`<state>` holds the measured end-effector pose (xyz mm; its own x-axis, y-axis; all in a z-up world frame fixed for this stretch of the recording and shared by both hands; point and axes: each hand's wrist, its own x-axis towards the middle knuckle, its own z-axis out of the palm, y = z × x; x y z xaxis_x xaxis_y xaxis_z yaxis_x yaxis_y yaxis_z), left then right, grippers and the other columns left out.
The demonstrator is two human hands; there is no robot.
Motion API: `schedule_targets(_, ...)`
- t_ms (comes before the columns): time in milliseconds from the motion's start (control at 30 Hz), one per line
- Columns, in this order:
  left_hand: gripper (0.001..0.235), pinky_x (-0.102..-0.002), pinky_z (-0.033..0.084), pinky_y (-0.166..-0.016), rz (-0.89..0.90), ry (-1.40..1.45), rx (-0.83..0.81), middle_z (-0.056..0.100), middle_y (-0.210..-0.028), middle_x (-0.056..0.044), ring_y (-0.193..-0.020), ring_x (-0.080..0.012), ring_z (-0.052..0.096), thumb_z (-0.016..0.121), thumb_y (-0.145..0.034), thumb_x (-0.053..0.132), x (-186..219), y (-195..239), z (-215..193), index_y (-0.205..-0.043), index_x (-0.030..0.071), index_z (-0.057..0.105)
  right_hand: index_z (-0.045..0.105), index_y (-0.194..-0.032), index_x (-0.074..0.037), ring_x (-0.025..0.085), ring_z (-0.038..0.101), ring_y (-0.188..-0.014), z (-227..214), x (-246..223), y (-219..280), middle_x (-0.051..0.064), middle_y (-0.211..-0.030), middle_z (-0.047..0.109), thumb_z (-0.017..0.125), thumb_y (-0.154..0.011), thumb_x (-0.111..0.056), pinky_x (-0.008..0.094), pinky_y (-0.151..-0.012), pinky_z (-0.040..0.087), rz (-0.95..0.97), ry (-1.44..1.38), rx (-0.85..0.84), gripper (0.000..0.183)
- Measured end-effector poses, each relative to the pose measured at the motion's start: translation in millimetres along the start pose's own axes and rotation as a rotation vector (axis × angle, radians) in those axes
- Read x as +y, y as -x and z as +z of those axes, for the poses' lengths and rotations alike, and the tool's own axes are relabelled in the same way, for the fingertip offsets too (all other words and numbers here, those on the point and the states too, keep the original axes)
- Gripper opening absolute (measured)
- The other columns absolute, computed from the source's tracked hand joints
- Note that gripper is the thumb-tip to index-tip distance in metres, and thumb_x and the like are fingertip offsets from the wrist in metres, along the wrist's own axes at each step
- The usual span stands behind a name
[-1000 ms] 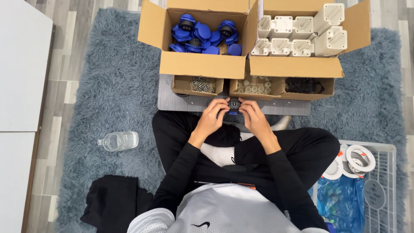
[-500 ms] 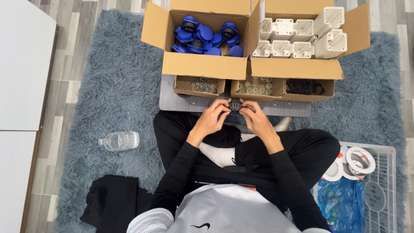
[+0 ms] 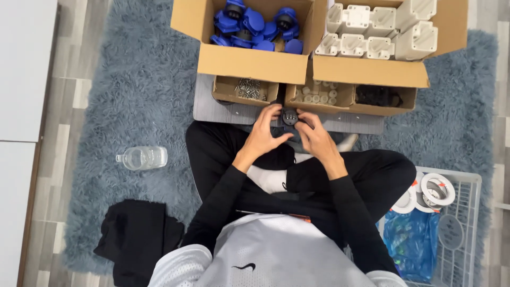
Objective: Assembling or adjusting electrical components using a screwdriver while sitting on the floor
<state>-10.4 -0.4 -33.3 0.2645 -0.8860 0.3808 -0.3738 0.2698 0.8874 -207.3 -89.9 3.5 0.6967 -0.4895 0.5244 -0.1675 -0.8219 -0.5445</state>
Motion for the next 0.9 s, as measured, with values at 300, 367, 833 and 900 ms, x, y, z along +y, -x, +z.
schedule_targets(300,0.079,-0.047,0.066,-0.098,-0.114,-0.04,-0.005,0.068,-0.128,-0.021,-0.114,-0.0416,0.076,0.099,-0.08,0.02,1,-1,2,-0.147,0.008,0.059,0.07,-0.113,0.006,0.045,0.066,-0.135,5,4,2,0.022,-0.133,0.062,0.067,-0.105,0.008,0.046,-0.108,0.062,0.011,-0.077,0.009,0.009)
schedule_targets(367,0.078,-0.046,0.065,-0.1,-0.104,-0.025,0.005,0.068,-0.131,-0.022,-0.116,-0.0418,0.075,0.099,-0.079,0.018,-1,1,3,-0.146,0.006,0.06,0.071,-0.114,0.007,0.045,0.066,-0.135,6,3,3,0.022,-0.134,0.062,0.067,-0.105,0.008,0.045,-0.108,0.062,0.013,-0.075,0.011,0.009)
schedule_targets(833,0.083,-0.048,0.063,-0.104,-0.115,0.049,-0.007,0.071,-0.132,-0.025,-0.119,-0.0452,0.074,0.102,-0.078,0.013,-11,6,2,-0.148,0.003,0.058,0.07,-0.113,0.009,0.047,0.065,-0.135,8,5,7,0.025,-0.134,0.059,0.066,-0.106,0.009,0.048,-0.109,0.062,0.025,-0.077,-0.004,0.008)
schedule_targets(900,0.084,-0.046,0.063,-0.106,-0.122,0.047,-0.008,0.072,-0.132,-0.023,-0.122,-0.0418,0.074,0.104,-0.078,0.014,-11,5,2,-0.147,0.003,0.057,0.07,-0.114,0.009,0.047,0.065,-0.136,8,6,6,0.024,-0.136,0.06,0.067,-0.106,0.009,0.048,-0.11,0.061,0.023,-0.092,-0.002,0.008)
